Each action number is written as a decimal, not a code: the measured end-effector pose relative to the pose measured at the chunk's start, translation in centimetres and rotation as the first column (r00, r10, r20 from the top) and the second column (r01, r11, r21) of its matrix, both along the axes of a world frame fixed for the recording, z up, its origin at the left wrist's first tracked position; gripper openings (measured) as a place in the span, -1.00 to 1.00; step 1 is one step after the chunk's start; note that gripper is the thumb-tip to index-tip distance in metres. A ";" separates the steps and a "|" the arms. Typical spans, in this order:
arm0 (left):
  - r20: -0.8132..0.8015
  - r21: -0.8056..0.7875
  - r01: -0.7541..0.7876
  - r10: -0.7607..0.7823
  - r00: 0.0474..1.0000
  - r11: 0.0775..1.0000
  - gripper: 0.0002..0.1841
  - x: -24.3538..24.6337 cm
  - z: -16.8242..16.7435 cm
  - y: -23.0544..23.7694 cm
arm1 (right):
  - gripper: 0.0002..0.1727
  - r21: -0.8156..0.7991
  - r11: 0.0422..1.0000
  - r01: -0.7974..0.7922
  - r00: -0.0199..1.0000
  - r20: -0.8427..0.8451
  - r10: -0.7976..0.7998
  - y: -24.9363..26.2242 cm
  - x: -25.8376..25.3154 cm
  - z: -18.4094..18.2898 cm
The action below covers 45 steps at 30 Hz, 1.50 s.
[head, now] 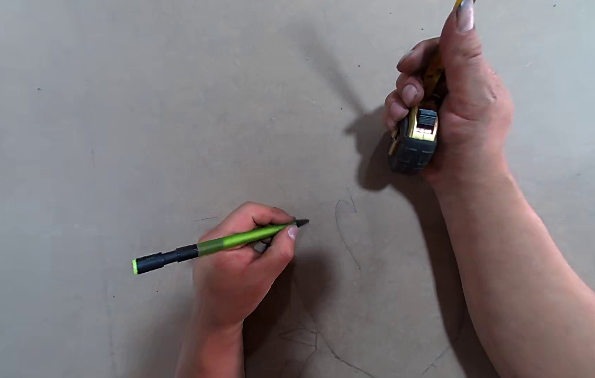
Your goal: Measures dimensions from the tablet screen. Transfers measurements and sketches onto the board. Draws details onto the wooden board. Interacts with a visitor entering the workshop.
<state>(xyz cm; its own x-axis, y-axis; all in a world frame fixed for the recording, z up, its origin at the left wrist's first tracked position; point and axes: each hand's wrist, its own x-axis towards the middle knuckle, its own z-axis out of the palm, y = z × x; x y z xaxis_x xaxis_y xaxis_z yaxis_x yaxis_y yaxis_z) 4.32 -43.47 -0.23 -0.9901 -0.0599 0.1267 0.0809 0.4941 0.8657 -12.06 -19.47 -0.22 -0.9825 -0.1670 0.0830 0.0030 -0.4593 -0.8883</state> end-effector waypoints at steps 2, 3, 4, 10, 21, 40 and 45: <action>0.013 0.051 0.069 -0.070 0.997 0.996 -0.88 0.1 0.1 -0.5 | -0.42 -0.008 1.000 0.009 1.000 -0.010 -0.009 -0.2 0.0 -0.1; 0.017 0.082 0.080 -0.082 0.997 0.993 -0.88 0.1 0.1 -0.7 | -0.41 -0.006 1.000 0.012 1.000 -0.017 -0.012 -0.2 -0.1 -0.1; 0.013 0.110 0.080 -0.082 0.997 0.991 -0.87 0.1 0.0 -0.7 | -0.41 -0.002 1.000 0.014 1.000 -0.023 -0.014 -0.3 -0.1 -0.2; -0.015 0.132 -0.116 0.119 0.993 0.984 -0.86 2.5 -0.1 1.9 | -0.44 -0.026 0.999 0.026 0.999 -0.037 -0.027 -0.8 -0.5 -0.2; -0.054 0.132 -0.211 0.220 0.974 0.968 -0.88 8.2 -0.9 9.2 | -0.47 0.023 0.998 0.054 0.998 -0.020 -0.054 -1.0 -0.3 0.0; -0.018 0.088 -0.290 0.293 0.956 0.953 -0.89 7.3 -0.5 8.3 | -0.46 0.033 0.998 0.055 0.998 -0.016 -0.054 -0.8 -0.3 0.1; 0.002 0.050 -0.432 0.433 0.901 0.900 -0.88 4.7 0.0 6.9 | -0.46 0.038 0.998 0.059 0.998 -0.024 -0.058 -0.8 -0.3 0.0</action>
<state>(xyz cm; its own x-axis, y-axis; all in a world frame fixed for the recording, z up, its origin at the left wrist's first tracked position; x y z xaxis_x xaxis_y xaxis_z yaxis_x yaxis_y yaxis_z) 9.07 -36.52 -0.24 -0.8641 -0.4882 0.1221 -0.1233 0.4405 0.8892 -12.40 -20.31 -0.19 -0.9885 -0.1131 0.1002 -0.0432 -0.4237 -0.9048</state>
